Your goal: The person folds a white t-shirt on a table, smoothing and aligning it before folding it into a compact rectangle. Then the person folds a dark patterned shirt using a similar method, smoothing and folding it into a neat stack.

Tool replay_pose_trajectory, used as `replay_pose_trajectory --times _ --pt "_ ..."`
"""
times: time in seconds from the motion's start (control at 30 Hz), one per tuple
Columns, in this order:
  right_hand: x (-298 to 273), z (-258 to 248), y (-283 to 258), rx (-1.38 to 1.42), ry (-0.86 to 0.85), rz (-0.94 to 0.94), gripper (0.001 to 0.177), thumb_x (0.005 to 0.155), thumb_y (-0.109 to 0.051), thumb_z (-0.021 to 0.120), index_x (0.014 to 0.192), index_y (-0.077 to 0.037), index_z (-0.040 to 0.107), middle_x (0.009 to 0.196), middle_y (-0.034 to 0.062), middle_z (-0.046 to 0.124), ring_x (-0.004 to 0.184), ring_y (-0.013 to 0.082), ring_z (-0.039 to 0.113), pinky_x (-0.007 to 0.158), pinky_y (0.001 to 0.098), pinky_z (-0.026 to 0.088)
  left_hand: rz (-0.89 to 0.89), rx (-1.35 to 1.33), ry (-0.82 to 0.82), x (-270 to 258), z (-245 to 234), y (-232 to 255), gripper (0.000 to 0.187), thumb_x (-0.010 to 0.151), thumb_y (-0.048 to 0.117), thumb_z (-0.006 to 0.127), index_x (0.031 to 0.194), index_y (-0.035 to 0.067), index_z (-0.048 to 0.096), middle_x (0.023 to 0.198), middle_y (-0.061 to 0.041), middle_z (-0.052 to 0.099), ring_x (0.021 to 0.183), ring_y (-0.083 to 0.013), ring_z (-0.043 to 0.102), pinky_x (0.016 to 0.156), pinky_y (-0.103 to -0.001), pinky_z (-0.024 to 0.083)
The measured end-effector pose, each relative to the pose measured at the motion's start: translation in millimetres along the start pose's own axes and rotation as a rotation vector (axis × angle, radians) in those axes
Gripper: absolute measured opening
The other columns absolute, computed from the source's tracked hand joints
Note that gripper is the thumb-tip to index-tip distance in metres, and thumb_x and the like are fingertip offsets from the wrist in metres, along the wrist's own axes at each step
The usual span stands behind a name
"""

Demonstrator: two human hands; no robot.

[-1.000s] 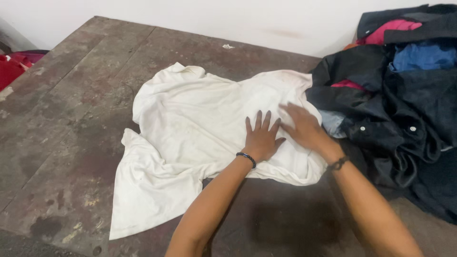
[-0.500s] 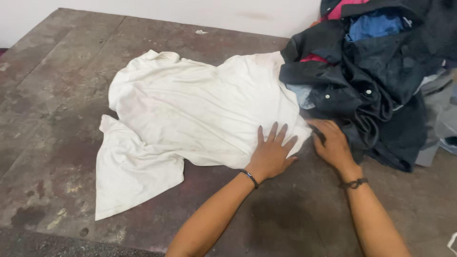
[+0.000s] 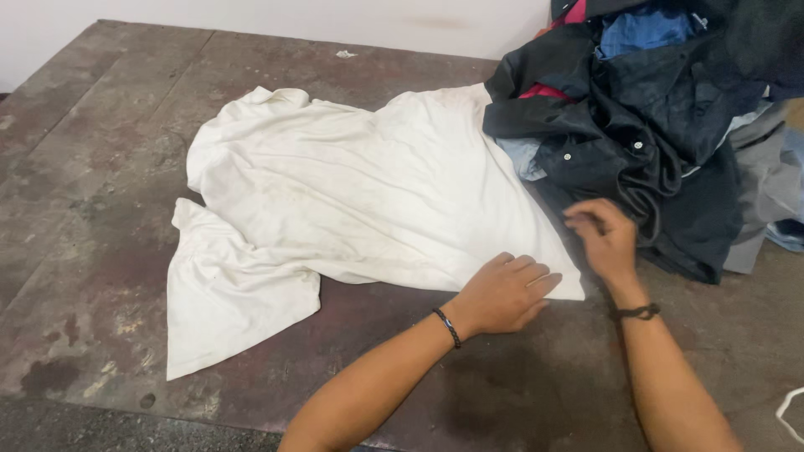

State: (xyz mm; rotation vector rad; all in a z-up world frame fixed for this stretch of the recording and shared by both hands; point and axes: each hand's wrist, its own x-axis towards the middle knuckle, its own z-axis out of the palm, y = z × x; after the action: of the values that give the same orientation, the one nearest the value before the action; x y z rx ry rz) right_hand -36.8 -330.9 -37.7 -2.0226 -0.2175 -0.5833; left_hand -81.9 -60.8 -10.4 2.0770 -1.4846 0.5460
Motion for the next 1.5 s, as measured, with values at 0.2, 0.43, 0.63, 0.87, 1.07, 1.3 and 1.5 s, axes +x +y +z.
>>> replay_pose_trajectory --times 0.2,0.43,0.63,0.87,1.07,1.3,1.5 --pt "5 28 -71 -0.615 -0.422 -0.336 0.046 0.092 -0.031 0.063 0.134 -0.012 0.066 0.142 0.0109 0.063 0.135 0.0296 0.053 0.105 0.0454 0.041 -0.026 -0.052 -0.073 -7 3 -5 0.041 0.089 0.027 0.068 0.125 0.01 0.064 0.122 -0.005 0.066 0.119 -0.0238 0.059 0.098 -0.041 0.047" --pt "-4 45 -113 -0.681 -0.421 -0.273 0.059 0.092 -0.039 0.061 0.147 -0.017 0.052 0.156 0.0119 0.048 0.148 0.0323 0.036 0.117 0.0494 0.029 -0.321 0.114 -0.216 -70 -64 -51 0.061 0.093 0.044 0.064 0.141 0.007 0.057 0.147 -0.017 0.057 0.142 -0.0343 0.046 0.118 -0.058 0.032" --pt "11 105 -130 -0.578 -0.676 -0.379 0.065 0.096 -0.045 0.056 0.156 -0.027 0.04 0.165 0.0159 0.031 0.153 0.038 0.023 0.119 0.0535 0.02 -0.612 0.364 -0.282 -108 -105 -79 0.094 0.088 0.077 0.041 0.158 0.015 0.033 0.164 -0.017 0.028 0.151 -0.0415 0.014 0.113 -0.076 0.006" --pt "61 199 -128 -0.813 -0.547 -0.132 0.07 0.095 -0.065 0.045 0.158 -0.037 0.033 0.167 0.0131 0.023 0.153 0.0437 0.015 0.116 0.0687 0.012 -1.077 0.401 -0.232 -134 -155 -137 0.093 0.089 0.08 0.04 0.161 0.023 0.026 0.169 -0.012 0.017 0.155 -0.0459 0.001 0.114 -0.078 -0.003" --pt "83 214 -115 -0.849 -0.539 -0.02 0.076 0.091 -0.071 0.046 0.158 -0.037 0.029 0.169 0.0105 0.017 0.154 0.0426 0.008 0.115 0.0711 0.006 -1.152 0.354 -0.358 -163 -162 -143 0.101 0.083 0.084 0.043 0.163 0.027 0.021 0.172 -0.007 0.005 0.156 -0.045 -0.007 0.113 -0.079 -0.005" --pt "57 142 -118 -0.532 -0.587 -0.367 0.069 0.091 -0.048 0.062 0.154 -0.025 0.046 0.165 0.0165 0.032 0.152 0.0393 0.027 0.122 0.0543 0.024 -1.203 0.367 -0.358 -164 -173 -128 0.108 0.082 0.083 0.047 0.163 0.022 0.011 0.17 -0.018 0.0 0.153 -0.0489 -0.007 0.111 -0.077 -0.001" --pt "-1 38 -119 -0.414 -0.602 -0.461 0.071 0.074 -0.037 0.077 0.138 -0.015 0.057 0.151 0.0116 0.051 0.143 0.0337 0.04 0.117 0.0501 0.031 -0.613 0.196 -0.178 -125 -138 -70 0.076 0.092 0.057 0.065 0.147 0.007 0.047 0.159 -0.023 0.037 0.149 -0.0427 0.028 0.117 -0.063 0.023"
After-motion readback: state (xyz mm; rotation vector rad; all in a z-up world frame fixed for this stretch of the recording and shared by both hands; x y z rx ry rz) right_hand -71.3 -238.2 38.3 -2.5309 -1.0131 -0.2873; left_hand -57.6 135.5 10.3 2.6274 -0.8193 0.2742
